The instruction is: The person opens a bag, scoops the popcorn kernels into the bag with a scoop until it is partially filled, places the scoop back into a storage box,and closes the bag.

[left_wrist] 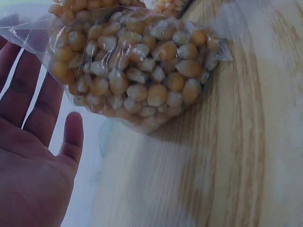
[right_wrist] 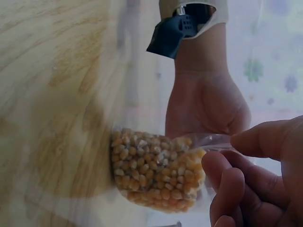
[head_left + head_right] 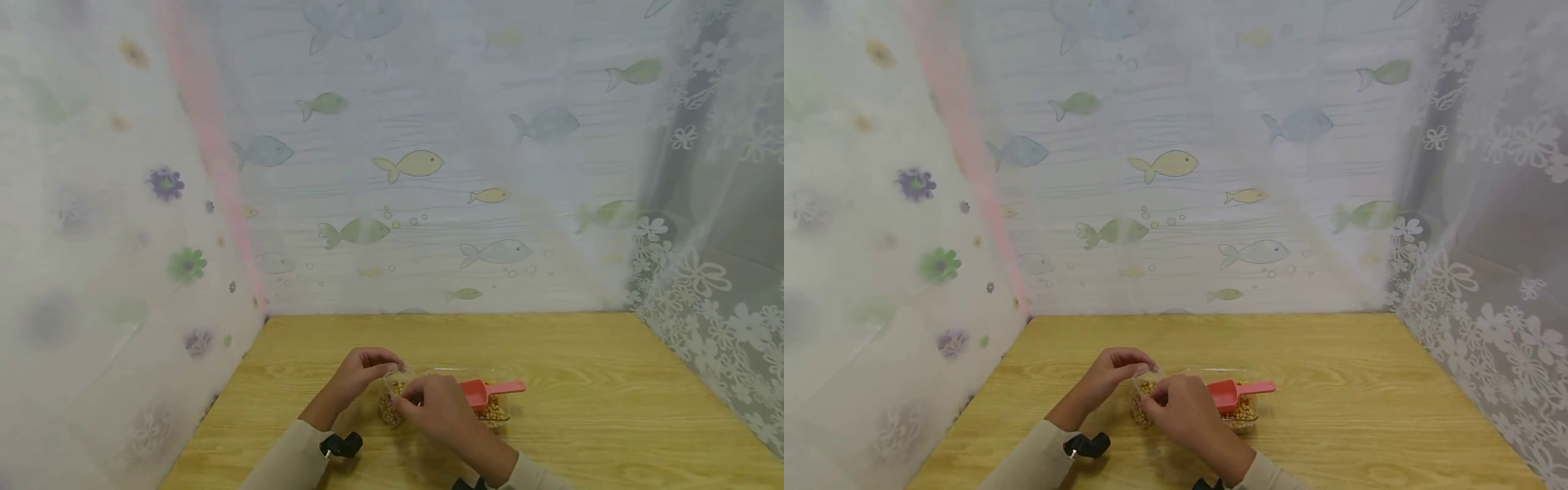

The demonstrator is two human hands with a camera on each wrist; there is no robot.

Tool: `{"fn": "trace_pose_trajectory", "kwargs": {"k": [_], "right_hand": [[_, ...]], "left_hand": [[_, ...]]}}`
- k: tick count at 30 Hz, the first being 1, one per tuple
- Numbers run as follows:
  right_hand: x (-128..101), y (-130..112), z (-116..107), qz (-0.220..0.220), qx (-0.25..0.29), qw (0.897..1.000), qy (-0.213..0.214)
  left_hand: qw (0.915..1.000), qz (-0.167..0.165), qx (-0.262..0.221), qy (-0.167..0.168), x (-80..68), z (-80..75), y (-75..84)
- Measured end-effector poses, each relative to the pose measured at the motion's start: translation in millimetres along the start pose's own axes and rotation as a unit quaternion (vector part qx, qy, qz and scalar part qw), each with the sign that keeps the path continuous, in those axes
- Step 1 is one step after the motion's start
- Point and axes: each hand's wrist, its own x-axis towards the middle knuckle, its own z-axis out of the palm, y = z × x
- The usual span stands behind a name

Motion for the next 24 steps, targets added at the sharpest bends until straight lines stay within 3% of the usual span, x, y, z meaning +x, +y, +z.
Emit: {"fn": "trace_pose_trajectory", "kwargs": {"k": [4,13,18,24], "right_hand": [[0.7,0.8,-2.2,-0.013,-0.011,1.0,0.009],[7.3,0.5,-16.7,-0.046,-0.03,0.998,0.003],[11.1,-5.1,-33.7,-0.058,-0.058,0.997,-0.005],[13.4,-6.3,-49.6,-0.053,-0.094,0.994,0.016]], "left_hand": [[0.9999,0.007,-0.012,-0.003,3.0,2.0,-0.6],[0.9986,0.014,-0.02,0.047,1.0,-6.7,1.0],[0.9959,0.025,-0.029,0.082,-7.1,-18.1,10.6],[0.9917,0.068,-0.011,0.109,-26.4,-24.8,24.5]]}}
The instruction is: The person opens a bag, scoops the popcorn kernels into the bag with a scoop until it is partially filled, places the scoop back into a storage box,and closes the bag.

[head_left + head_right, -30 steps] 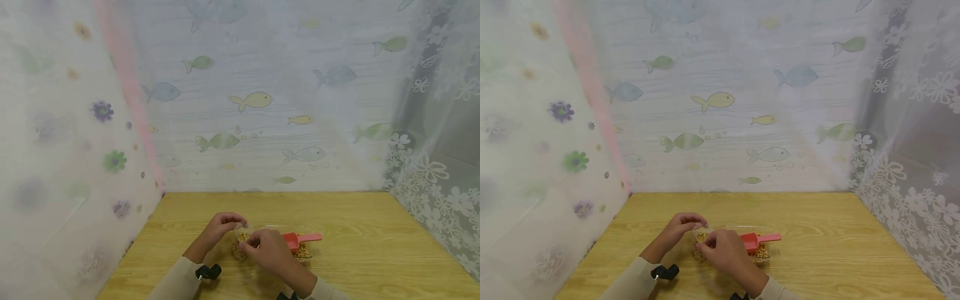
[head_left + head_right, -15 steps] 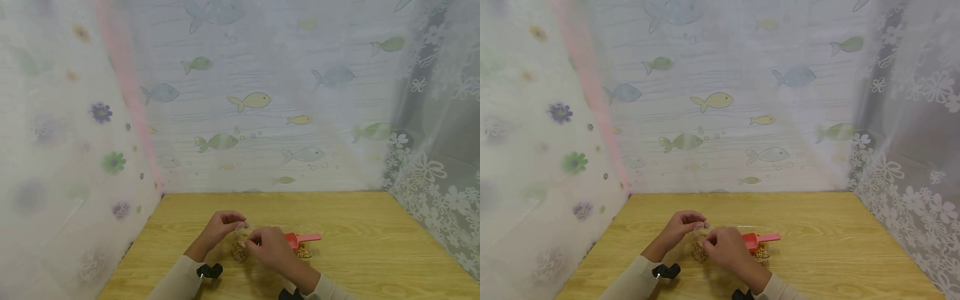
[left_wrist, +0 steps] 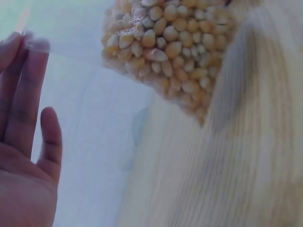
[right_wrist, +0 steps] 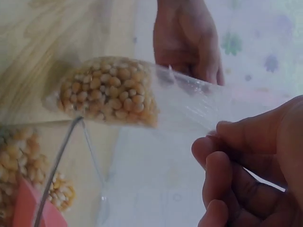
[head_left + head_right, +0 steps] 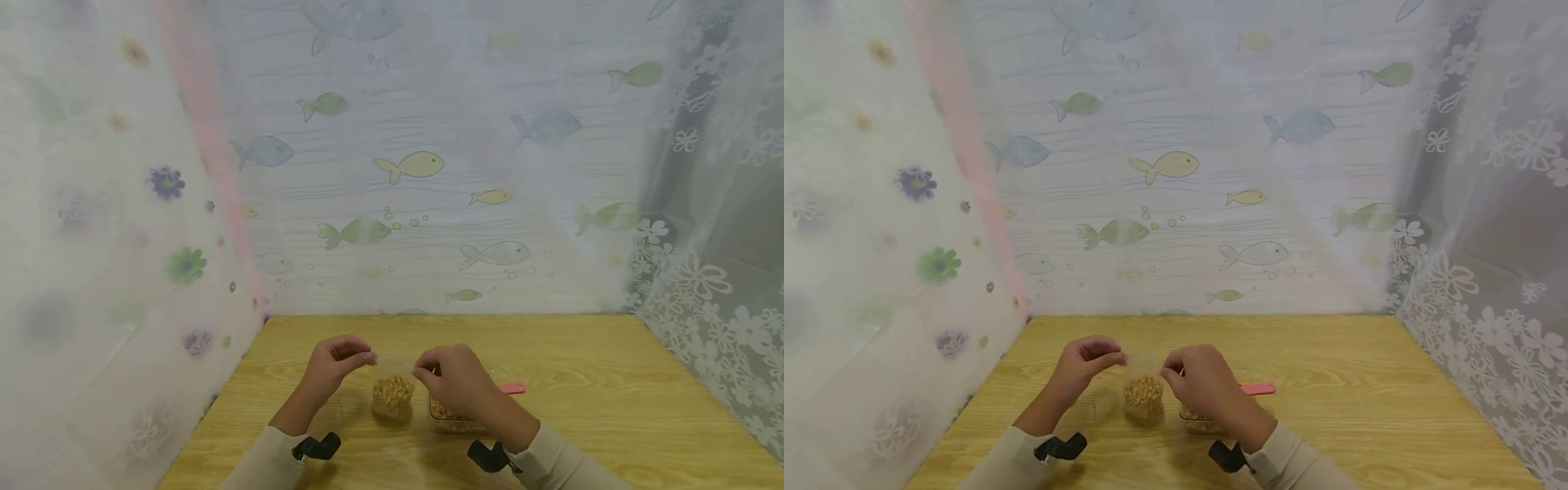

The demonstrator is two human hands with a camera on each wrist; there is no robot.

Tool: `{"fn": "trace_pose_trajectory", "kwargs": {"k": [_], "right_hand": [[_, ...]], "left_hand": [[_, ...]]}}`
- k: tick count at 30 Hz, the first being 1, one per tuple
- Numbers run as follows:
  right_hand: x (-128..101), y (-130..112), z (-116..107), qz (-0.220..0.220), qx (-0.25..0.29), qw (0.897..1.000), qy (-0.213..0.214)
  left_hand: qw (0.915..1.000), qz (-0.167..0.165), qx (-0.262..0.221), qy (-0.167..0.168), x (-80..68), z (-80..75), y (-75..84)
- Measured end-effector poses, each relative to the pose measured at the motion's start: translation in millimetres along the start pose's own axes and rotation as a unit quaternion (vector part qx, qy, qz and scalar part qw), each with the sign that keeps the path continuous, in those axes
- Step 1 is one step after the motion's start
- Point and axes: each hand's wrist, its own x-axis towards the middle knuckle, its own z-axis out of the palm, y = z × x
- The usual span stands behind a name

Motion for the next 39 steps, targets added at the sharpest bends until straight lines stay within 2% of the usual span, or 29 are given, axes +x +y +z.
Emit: {"fn": "trace_pose_trajectory", "kwargs": {"k": [4,9,14,17,20,26,29,35,39], "right_hand": [[0.0,3.2,-1.1,0.005,-0.01,1.0,0.016],[-3.4,6.2,7.5,-0.006,-0.012,1.0,0.0],[-4.8,7.1,13.6,-0.027,-0.027,0.999,0.01],[-2.4,5.6,13.9,-0.046,-0.041,0.998,0.009],[2.6,1.8,16.6,-0.069,-0.058,0.996,0.002],[19.8,-6.4,32.4,-0.101,-0.047,0.994,-0.017],[26.9,-8.8,41.4,-0.098,-0.019,0.995,-0.028],[34.5,-13.3,49.9,-0.088,0.058,0.994,-0.025],[37.3,-15.0,51.6,-0.096,0.052,0.994,-0.015]], "left_hand": [[0.9994,0.017,0.022,0.019,-16.7,1.2,7.6],[0.9956,0.034,0.076,0.044,-37.3,6.4,7.2],[0.9894,0.041,0.124,0.063,-45.4,7.8,9.7],[0.9847,0.032,0.156,0.07,-46.3,9.4,15.1],[0.9778,0.038,0.194,0.069,-46.1,9.9,17.3],[0.9639,0.076,0.248,0.06,-41.6,7.8,14.4],[0.9616,0.095,0.252,0.054,-39.1,6.9,13.0],[0.9632,0.117,0.241,0.026,-32.2,3.4,11.7],[0.9558,0.137,0.26,-0.006,-23.5,-3.0,11.1]]}}
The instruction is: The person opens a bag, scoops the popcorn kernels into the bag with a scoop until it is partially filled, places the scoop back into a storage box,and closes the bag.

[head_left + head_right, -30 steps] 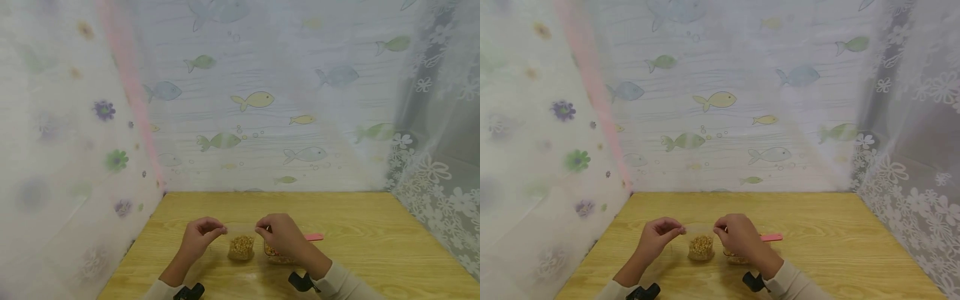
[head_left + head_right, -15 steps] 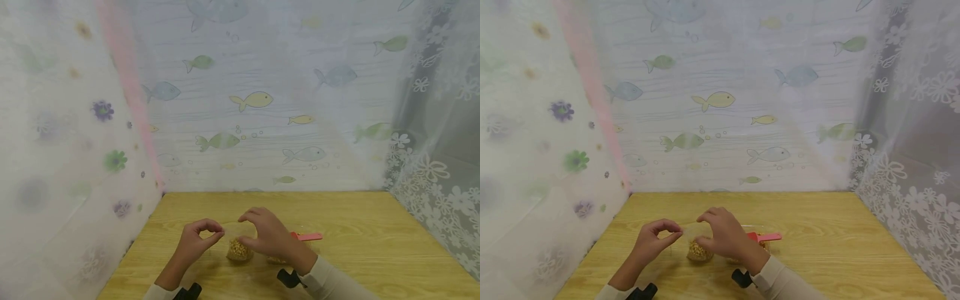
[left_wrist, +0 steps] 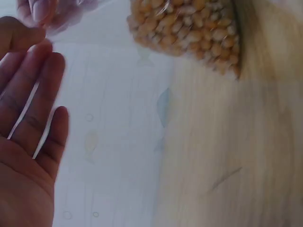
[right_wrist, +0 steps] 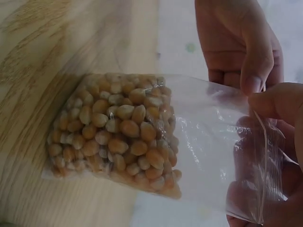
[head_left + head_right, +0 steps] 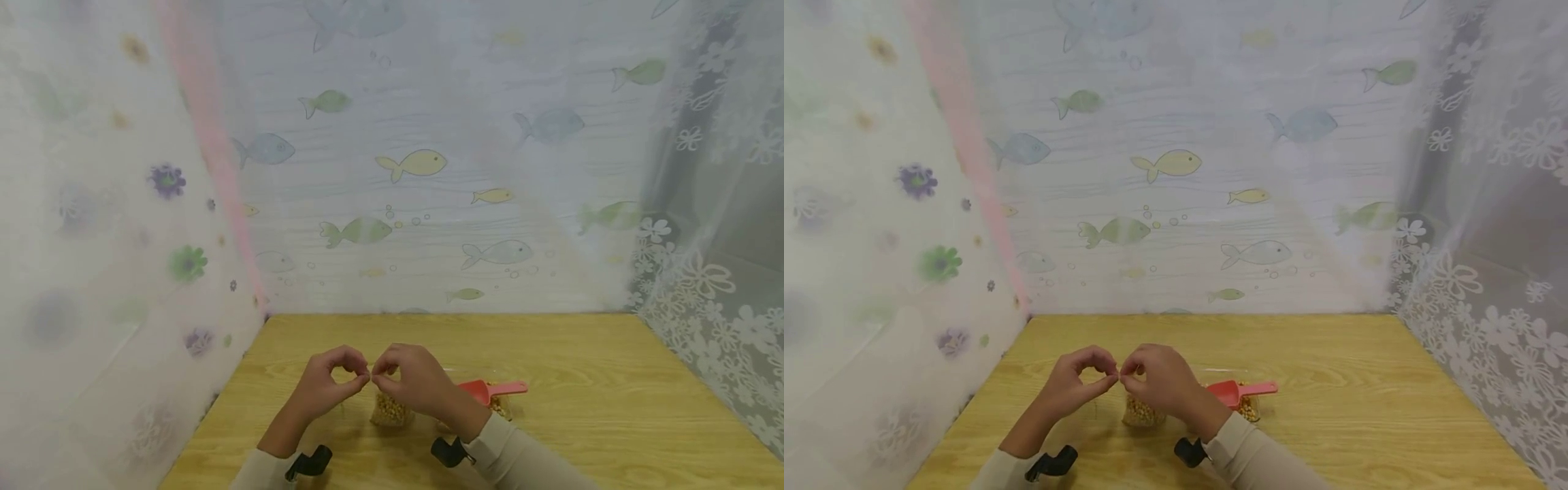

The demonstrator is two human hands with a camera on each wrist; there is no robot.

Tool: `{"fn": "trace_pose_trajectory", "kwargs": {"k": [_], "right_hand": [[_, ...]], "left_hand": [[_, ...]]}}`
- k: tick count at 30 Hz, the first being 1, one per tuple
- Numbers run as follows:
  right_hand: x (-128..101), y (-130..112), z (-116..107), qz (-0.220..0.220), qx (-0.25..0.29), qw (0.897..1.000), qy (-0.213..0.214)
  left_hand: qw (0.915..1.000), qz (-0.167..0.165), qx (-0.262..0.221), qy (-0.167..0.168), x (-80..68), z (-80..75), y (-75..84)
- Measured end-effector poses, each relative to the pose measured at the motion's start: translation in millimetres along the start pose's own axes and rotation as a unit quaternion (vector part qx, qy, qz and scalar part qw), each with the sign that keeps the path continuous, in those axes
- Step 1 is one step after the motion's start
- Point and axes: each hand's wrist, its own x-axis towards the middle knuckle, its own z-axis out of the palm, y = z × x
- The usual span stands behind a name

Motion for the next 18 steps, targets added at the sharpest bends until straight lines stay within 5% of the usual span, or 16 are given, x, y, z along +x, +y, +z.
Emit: {"fn": "trace_pose_trajectory", "kwargs": {"k": [8,18], "right_hand": [[1.8,4.8,4.4,0.001,-0.005,1.0,-0.001],[1.3,4.2,3.0,0.026,0.022,0.999,-0.013]], "left_hand": [[0.9969,0.04,0.021,-0.064,10.6,-9.7,-1.8],[0.9954,0.062,0.035,-0.065,13.2,-7.1,-3.5]]}}
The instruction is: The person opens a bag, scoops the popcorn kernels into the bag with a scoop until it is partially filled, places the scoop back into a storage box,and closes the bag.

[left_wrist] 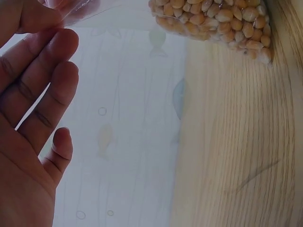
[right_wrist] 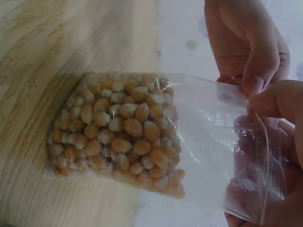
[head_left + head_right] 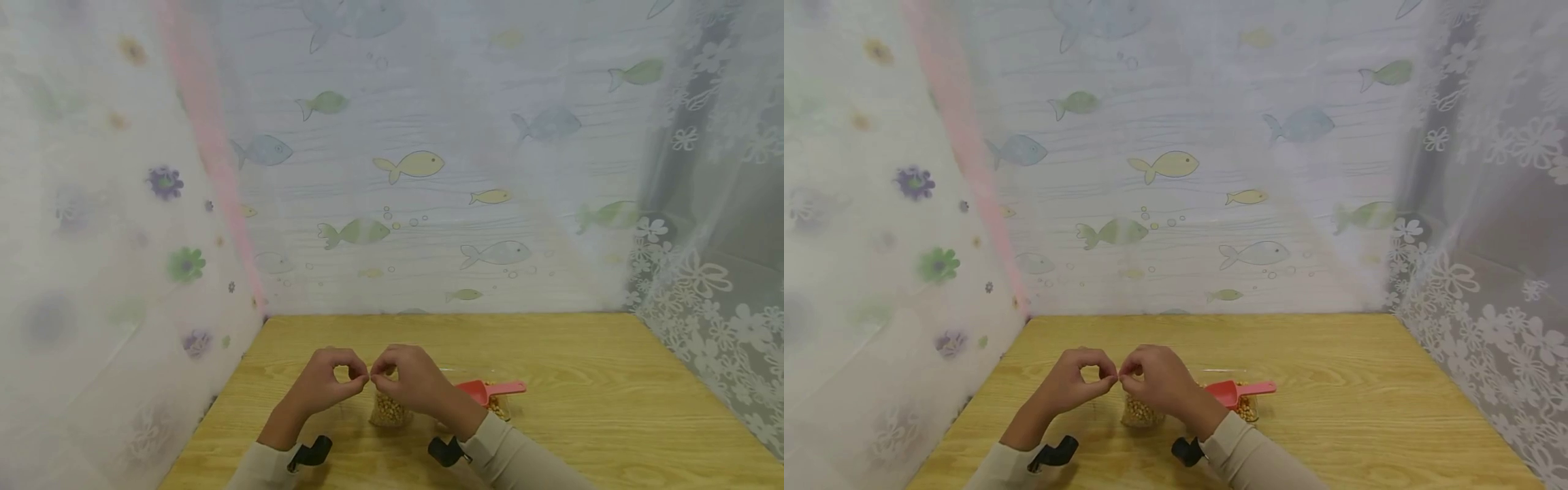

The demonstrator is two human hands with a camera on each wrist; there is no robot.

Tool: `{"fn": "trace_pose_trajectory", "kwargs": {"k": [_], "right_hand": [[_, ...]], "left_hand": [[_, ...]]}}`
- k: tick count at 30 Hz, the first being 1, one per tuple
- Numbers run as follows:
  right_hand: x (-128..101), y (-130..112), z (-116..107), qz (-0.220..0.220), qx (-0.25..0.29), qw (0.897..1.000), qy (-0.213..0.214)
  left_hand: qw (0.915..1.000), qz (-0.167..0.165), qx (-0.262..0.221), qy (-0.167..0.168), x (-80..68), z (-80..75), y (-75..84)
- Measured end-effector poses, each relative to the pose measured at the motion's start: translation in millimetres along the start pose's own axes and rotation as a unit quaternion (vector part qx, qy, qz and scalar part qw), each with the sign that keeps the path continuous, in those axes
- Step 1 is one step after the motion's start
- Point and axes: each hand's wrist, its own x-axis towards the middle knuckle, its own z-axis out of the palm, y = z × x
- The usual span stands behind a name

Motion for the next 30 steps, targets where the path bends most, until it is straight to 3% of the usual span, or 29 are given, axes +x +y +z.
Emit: {"fn": "trace_pose_trajectory", "kwargs": {"k": [10,17,26,30], "right_hand": [[1.5,0.3,0.8,0.013,0.002,1.0,-0.013],[1.8,0.0,1.4,0.014,-0.006,1.0,-0.012],[-1.0,-0.1,1.5,-0.059,-0.11,0.992,0.011],[-1.6,0.2,2.1,-0.071,-0.121,0.99,0.021]], "left_hand": [[0.9992,-0.018,0.034,0.014,0.4,1.3,4.8],[0.9988,-0.004,0.041,0.028,0.1,3.4,4.2],[0.9988,0.002,0.044,0.02,-0.2,2.2,0.6],[0.9986,0.021,0.043,0.025,0.2,1.9,-0.2]]}}
